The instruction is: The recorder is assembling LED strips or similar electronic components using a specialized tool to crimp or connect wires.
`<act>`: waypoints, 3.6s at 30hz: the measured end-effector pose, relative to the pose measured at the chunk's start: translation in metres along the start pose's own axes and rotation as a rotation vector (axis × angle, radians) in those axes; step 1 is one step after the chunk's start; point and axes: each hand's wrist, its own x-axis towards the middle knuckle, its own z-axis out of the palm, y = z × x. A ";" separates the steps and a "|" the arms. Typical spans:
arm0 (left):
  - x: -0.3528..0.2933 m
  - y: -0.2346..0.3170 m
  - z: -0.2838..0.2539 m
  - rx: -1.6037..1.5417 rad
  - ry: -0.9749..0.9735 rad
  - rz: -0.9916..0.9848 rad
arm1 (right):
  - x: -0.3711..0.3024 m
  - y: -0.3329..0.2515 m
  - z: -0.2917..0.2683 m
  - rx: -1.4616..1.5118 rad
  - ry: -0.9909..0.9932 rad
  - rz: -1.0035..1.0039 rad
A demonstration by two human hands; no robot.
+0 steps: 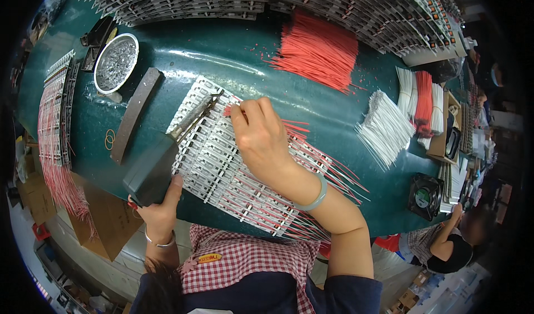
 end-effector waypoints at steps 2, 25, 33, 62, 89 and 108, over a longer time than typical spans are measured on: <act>-0.005 -0.004 -0.001 -0.011 0.012 -0.031 | -0.001 0.002 0.000 -0.037 -0.003 -0.043; -0.004 -0.002 -0.004 -0.021 -0.046 0.038 | -0.005 -0.003 0.004 -0.014 0.033 -0.093; -0.005 -0.006 -0.005 0.001 -0.072 0.034 | -0.004 -0.005 0.004 -0.023 0.000 -0.095; -0.019 -0.012 -0.015 -0.036 0.025 0.015 | -0.011 -0.012 0.005 0.003 0.046 -0.106; -0.029 -0.019 -0.020 -0.003 0.030 -0.039 | -0.009 -0.018 0.003 -0.031 -0.014 -0.099; -0.029 -0.019 -0.024 -0.038 0.026 0.013 | -0.015 -0.026 0.005 0.003 0.020 -0.118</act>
